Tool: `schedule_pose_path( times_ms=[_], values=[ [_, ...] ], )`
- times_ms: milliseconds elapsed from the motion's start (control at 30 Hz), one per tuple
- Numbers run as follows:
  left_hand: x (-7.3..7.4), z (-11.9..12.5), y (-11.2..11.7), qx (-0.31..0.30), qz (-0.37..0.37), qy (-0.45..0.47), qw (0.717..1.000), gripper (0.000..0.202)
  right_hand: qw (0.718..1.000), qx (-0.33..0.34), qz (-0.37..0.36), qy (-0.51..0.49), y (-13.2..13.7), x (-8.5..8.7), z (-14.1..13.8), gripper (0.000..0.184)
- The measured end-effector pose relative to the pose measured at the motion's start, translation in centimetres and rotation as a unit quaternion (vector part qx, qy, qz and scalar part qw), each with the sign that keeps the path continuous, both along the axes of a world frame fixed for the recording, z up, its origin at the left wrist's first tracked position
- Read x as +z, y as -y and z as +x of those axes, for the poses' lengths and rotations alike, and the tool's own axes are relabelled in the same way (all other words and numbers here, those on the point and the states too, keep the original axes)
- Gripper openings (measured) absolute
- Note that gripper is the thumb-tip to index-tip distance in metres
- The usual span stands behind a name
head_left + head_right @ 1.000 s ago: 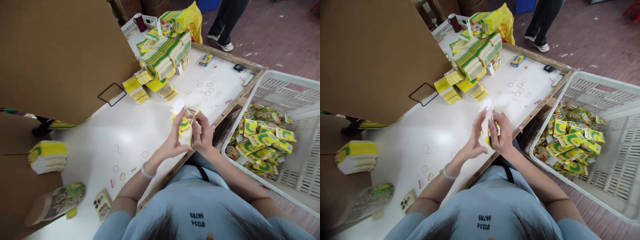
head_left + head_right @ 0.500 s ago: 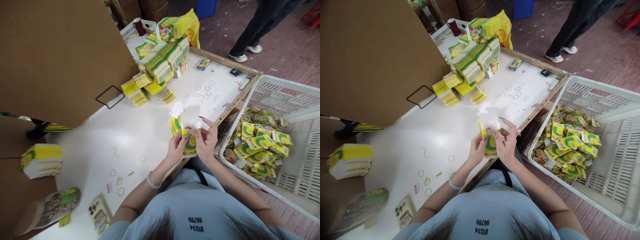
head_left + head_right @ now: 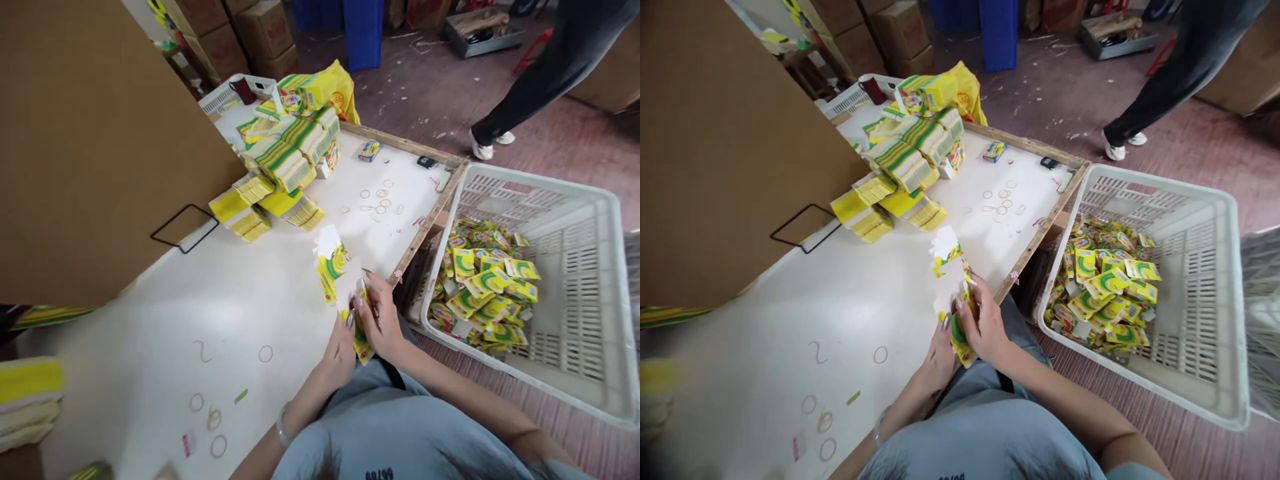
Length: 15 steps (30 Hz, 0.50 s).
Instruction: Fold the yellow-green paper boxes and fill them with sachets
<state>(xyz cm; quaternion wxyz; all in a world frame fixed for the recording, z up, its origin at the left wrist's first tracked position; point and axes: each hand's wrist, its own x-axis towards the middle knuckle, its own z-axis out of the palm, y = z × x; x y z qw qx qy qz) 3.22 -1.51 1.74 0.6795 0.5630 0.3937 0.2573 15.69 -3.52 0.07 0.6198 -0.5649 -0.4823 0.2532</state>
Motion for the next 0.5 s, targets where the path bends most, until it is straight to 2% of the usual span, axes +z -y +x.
schedule_pose_path(
  times_ms=[133, 233, 367, 500],
  values=[
    [1.8, 0.1, -1.0, -0.051, 0.033, -0.009, 0.998, 0.058, 1.0, -0.023, 0.005, -0.016, -0.1, 0.0, 0.8, 0.048],
    [2.6, 0.8, -1.2, -0.025, 0.082, -0.02, 0.996, 0.052, 0.998, -0.053, -0.003, -0.037, 0.1, 0.1, 1.0, 0.045],
    [2.3, 1.7, -1.4, 0.03, 0.078, -0.028, 0.996, 0.053, 0.993, -0.084, -0.021, -0.078, 0.2, 0.4, 0.8, 0.042],
    [2.0, 1.6, -1.9, 0.042, 0.032, -0.01, 0.999, 0.062, 0.989, -0.046, -0.02, -0.136, 0.1, 0.3, 0.8, 0.043]
  ],
)
